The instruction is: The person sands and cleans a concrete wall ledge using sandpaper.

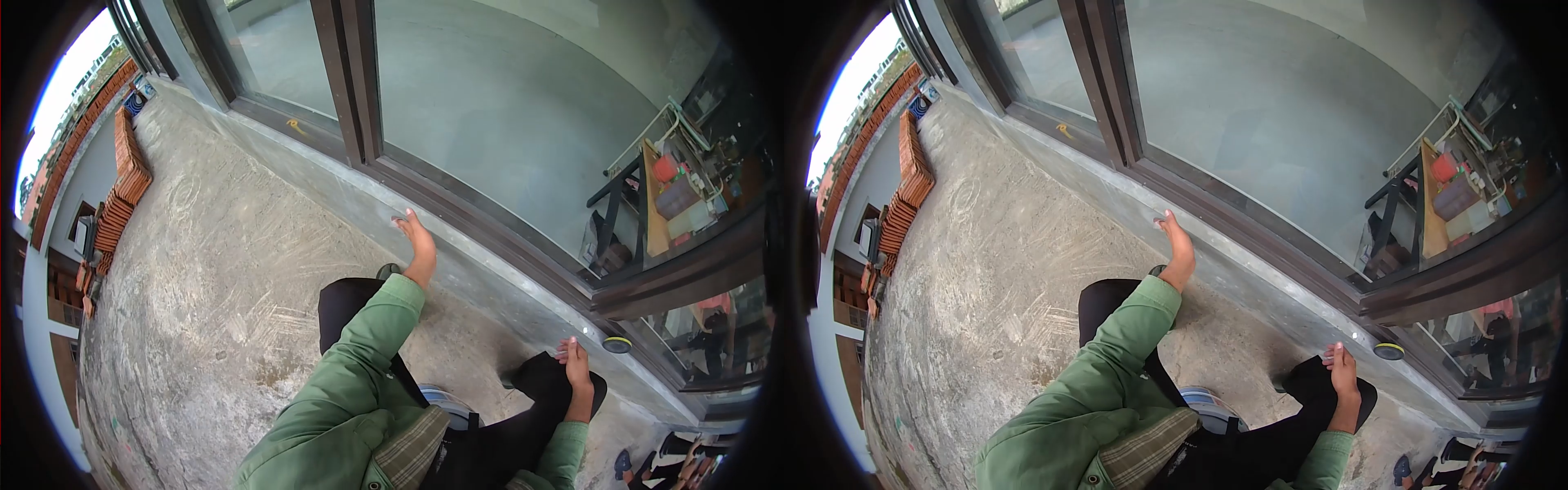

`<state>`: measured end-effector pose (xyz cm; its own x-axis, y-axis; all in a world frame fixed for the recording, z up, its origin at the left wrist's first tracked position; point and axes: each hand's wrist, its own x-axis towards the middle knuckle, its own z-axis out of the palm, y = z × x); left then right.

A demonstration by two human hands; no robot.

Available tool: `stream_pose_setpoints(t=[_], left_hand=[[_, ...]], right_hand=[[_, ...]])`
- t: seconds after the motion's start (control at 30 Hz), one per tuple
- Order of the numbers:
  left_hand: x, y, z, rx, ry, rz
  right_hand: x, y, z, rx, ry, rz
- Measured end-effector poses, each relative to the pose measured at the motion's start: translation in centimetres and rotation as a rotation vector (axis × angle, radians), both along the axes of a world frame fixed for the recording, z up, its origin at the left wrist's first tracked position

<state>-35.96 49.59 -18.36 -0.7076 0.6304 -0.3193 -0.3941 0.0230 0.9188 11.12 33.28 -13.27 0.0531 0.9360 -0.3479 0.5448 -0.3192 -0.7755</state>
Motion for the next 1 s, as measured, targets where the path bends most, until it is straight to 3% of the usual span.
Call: stream_pose_setpoints(t=[0.03,0.13,0.23,0.3,0.43,0.53,0.67,0.77,0.83,0.93,1.0], left_hand=[[-0.9,0.9,-0.1,0.01,-0.112,0.077],[-2.9,0.6,1.0,0.045,-0.125,0.08],[4.2,-1.5,0.3,-0.005,0.059,-0.035],[5.0,-2.2,-0.3,-0.043,0.159,-0.089],[-1.2,0.7,0.2,0.061,-0.14,0.105],[-3.0,0.7,-0.2,0.078,-0.156,0.058],[7.7,-3.7,0.3,0.009,0.209,-0.176],[5.9,-2.5,-0.1,0.011,0.119,-0.112],[0.4,-0.1,-0.3,0.128,-0.171,0.07],[-1.0,0.1,-0.8,0.121,-0.091,0.014],[4.6,-1.9,-1.3,0.074,0.007,-0.076]], right_hand=[[0.1,-0.2,0.0,0.003,-0.013,0.01],[0.9,-0.9,0.0,0.009,-0.027,0.007],[1.0,-1.1,0.2,0.007,-0.004,-0.014],[1.1,-0.8,0.1,0.005,0.026,-0.024],[0.5,-0.9,0.3,0.003,0.012,-0.032],[0.8,-1.2,0.7,-0.011,-0.015,-0.031],[0.5,-0.7,0.5,-0.02,-0.006,-0.022],[0.2,-0.4,0.3,-0.016,0.017,-0.013],[0.2,-0.7,0.5,-0.003,0.016,-0.037],[0.9,-1.4,0.9,-0.008,-0.021,-0.022],[1.0,-1.1,0.7,-0.013,0.001,-0.034]])
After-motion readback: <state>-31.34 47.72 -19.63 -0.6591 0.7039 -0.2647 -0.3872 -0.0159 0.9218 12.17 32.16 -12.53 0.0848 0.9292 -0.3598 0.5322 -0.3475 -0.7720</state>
